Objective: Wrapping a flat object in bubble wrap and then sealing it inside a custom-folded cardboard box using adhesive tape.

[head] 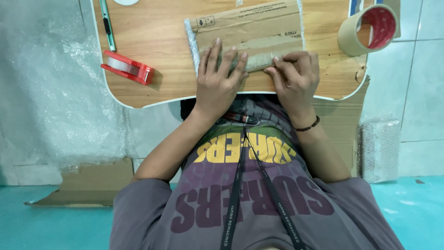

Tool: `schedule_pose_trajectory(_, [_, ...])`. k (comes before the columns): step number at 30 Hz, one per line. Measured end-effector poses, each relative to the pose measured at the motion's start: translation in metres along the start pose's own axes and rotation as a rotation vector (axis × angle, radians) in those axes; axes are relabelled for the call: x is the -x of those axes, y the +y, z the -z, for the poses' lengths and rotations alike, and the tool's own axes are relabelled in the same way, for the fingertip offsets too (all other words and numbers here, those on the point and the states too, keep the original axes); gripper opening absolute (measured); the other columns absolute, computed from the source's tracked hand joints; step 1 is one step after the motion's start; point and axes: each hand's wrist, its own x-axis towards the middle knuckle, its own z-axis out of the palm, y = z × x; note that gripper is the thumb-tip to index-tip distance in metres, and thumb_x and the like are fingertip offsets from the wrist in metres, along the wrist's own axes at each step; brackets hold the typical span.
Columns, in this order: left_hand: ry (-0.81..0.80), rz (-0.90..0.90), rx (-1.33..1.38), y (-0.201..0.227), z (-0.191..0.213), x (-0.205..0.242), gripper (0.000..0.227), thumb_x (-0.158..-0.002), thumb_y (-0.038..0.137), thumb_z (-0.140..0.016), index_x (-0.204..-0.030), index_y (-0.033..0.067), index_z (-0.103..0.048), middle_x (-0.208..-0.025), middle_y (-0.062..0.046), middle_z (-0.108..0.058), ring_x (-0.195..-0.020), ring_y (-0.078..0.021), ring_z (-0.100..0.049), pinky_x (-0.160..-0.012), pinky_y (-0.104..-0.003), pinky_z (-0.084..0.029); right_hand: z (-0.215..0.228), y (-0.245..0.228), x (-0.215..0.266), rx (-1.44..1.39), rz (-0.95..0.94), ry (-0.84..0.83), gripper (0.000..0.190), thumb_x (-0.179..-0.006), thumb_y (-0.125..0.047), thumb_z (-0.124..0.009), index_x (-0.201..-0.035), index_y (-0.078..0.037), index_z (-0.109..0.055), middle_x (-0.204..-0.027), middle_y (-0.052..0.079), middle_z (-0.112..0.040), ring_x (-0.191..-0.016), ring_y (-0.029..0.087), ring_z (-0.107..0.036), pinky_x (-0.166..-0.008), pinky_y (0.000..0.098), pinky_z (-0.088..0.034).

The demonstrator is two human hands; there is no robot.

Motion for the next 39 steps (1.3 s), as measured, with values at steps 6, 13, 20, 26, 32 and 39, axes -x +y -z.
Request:
schedule_pose_trajectory(6, [0.018, 0.089, -0.024, 0.01, -0.001, -0.003, 0.04, -0.09, 0.025, -0.085, -0.125, 0.0098, -0.075, -0.125, -0.01, -0.064, -0.134, -0.0428, -0.048, -0.112, -0.057, -0.04, 0.001, -0.001, -0.004, -0.023, -0.028, -0.027, 0.022, -0.086, 0.002, -0.087, -0.105, 0.005, -0.077, -0.108, 0.012, -0.061, -0.105, 0.03, -0.058, -0.089, 0.041, -0.053])
schedule_pose_trajectory(13, [0.016, 0.111, 0.008, 0.009, 0.0, -0.004, 0.034, -0.091, 0.022, -0.084, -0.122, 0.0089, -0.076, -0.125, -0.008, -0.066, -0.139, -0.0393, -0.041, -0.114, -0.058, -0.037, 0.045, 0.033, 0.001, -0.045, -0.049, -0.096, 0.029, -0.089, -0.002, -0.08, -0.115, 0.003, -0.071, -0.12, 0.017, -0.064, -0.117, 0.034, -0.06, -0.101, 0.0474, -0.05])
schedule_pose_trajectory(20, [0.024, 0.11, 0.062, 0.008, 0.002, -0.005, 0.029, -0.091, 0.017, -0.085, -0.117, 0.0076, -0.077, -0.124, -0.007, -0.064, -0.134, -0.0348, -0.047, -0.115, -0.055, -0.033, 0.097, 0.134, -0.023, 0.32, -0.199, -0.396, 0.128, -0.083, -0.041, -0.112, -0.162, 0.001, -0.02, -0.162, 0.03, -0.029, -0.149, 0.049, -0.031, -0.124, 0.0569, -0.03])
schedule_pose_trajectory(26, [0.01, 0.12, 0.068, 0.008, 0.005, -0.006, 0.029, -0.092, 0.018, -0.084, -0.118, 0.0075, -0.077, -0.125, -0.008, -0.062, -0.136, -0.0333, -0.046, -0.116, -0.054, -0.032, 0.098, 0.132, -0.035, 0.059, -0.146, -0.446, 0.093, -0.068, -0.011, -0.102, -0.141, 0.006, -0.047, -0.126, 0.025, -0.052, -0.109, 0.044, -0.062, -0.091, 0.0508, -0.055])
schedule_pose_trajectory(32, [0.015, 0.113, 0.092, 0.006, 0.005, -0.006, 0.029, -0.094, 0.02, -0.082, -0.12, 0.0082, -0.075, -0.126, -0.009, -0.062, -0.135, -0.0345, -0.046, -0.116, -0.055, -0.03, 0.099, 0.073, -0.024, -0.704, -0.235, -0.465, 0.09, -0.071, 0.008, -0.077, -0.145, -0.017, -0.031, -0.142, 0.011, -0.038, -0.121, 0.031, -0.052, -0.099, 0.0387, -0.052])
schedule_pose_trajectory(39, [0.015, 0.104, 0.112, 0.004, 0.006, -0.006, 0.029, -0.094, 0.017, -0.081, -0.122, 0.0081, -0.075, -0.127, -0.009, -0.059, -0.136, -0.0328, -0.043, -0.117, -0.053, -0.028, 0.08, 0.062, -0.03, -0.779, -0.121, -0.402, 0.081, -0.073, -0.004, -0.079, -0.142, -0.014, -0.037, -0.143, 0.008, -0.034, -0.138, 0.03, -0.037, -0.117, 0.041, -0.035])
